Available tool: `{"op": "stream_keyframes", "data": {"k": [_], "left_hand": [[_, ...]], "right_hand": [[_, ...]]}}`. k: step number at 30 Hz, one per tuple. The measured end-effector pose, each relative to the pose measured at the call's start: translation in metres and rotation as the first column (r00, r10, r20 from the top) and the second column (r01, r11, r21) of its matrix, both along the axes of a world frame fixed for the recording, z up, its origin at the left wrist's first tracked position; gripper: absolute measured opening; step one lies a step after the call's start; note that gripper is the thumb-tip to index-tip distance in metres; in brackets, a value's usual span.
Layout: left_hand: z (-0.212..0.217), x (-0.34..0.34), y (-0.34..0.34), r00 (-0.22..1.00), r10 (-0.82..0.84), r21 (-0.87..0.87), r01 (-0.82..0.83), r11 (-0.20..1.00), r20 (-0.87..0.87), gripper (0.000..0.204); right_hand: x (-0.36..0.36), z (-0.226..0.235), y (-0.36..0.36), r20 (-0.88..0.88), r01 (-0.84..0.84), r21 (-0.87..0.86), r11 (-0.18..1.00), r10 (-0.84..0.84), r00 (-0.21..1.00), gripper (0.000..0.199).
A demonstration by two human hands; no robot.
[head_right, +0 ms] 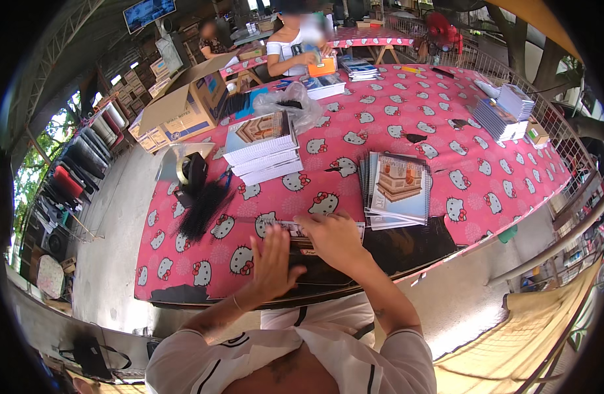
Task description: The person is assembling spiral notebooks by hand at a table, sliding metal coils into the punched edges of paper stacks and covers.
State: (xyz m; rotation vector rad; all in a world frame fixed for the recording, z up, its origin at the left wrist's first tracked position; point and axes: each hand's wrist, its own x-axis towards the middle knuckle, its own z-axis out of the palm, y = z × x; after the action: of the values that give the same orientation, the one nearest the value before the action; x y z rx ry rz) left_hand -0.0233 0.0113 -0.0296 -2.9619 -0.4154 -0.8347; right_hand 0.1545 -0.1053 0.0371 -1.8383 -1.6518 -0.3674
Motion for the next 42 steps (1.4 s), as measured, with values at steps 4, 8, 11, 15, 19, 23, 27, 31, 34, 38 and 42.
{"op": "stream_keyframes", "data": {"k": [4, 8, 11, 15, 19, 23, 27, 31, 34, 38, 42], "left_hand": [[0.045, 0.031, 0.029, 0.990, 0.138, 0.124, -0.135, 0.983, -0.017, 0.090], [0.026, 0.007, -0.011, 0.999, -0.032, -0.035, 0.032, 0.999, -0.011, 0.092], [0.065, 0.044, 0.029, 0.987, 0.144, 0.146, -0.152, 0.978, 0.066, 0.094], [0.018, 0.011, -0.018, 0.964, -0.113, -0.105, 0.090, 0.990, -0.239, 0.099], [0.056, 0.049, 0.015, 0.993, 0.120, 0.215, -0.120, 0.969, 0.013, 0.097], [0.013, 0.002, -0.022, 0.978, -0.114, -0.009, 0.114, 0.993, -0.174, 0.092], [0.060, 0.023, 0.004, 0.984, -0.171, 0.005, 0.171, 0.985, 0.042, 0.073], [0.113, 0.041, 0.029, 0.871, -0.282, -0.288, 0.171, 0.942, -0.403, 0.070], [0.066, 0.030, 0.016, 0.974, -0.218, 0.009, 0.219, 0.976, -0.066, 0.073], [0.016, 0.008, -0.014, 0.974, -0.222, -0.107, 0.217, 0.970, -0.035, 0.077], [0.061, 0.049, 0.016, 0.998, -0.002, 0.078, -0.002, 0.997, 0.057, 0.087]], "right_hand": [[0.004, 0.007, 0.003, -0.030, -0.031, -0.119, 0.992, 0.028, 0.999, 0.023], [0.003, 0.004, 0.000, -0.065, -0.047, -0.013, 0.999, 0.046, 0.997, 0.021], [0.004, 0.008, 0.003, -0.075, -0.056, -0.111, 0.992, 0.047, 0.996, 0.023], [0.008, 0.008, -0.007, -0.069, 0.000, -0.118, 0.993, -0.009, 0.998, 0.030], [0.005, 0.012, -0.004, -0.125, 0.010, -0.205, 0.979, -0.036, 0.991, 0.049], [0.014, 0.027, -0.045, -0.083, 0.046, 0.086, 0.995, -0.039, 0.996, 0.067], [0.033, -0.034, -0.051, -0.867, -0.161, 0.348, 0.924, 0.382, 0.319, 0.051], [0.032, -0.060, -0.041, -0.879, -0.078, 0.276, 0.958, 0.285, 0.383, 0.024], [0.020, -0.057, -0.034, -0.835, -0.012, 0.293, 0.956, 0.262, 0.484, 0.018], [0.012, -0.063, -0.033, -0.833, 0.054, 0.289, 0.956, 0.224, 0.506, 0.019], [0.007, -0.058, -0.031, -0.836, 0.058, 0.224, 0.973, 0.161, 0.525, 0.019]]}}
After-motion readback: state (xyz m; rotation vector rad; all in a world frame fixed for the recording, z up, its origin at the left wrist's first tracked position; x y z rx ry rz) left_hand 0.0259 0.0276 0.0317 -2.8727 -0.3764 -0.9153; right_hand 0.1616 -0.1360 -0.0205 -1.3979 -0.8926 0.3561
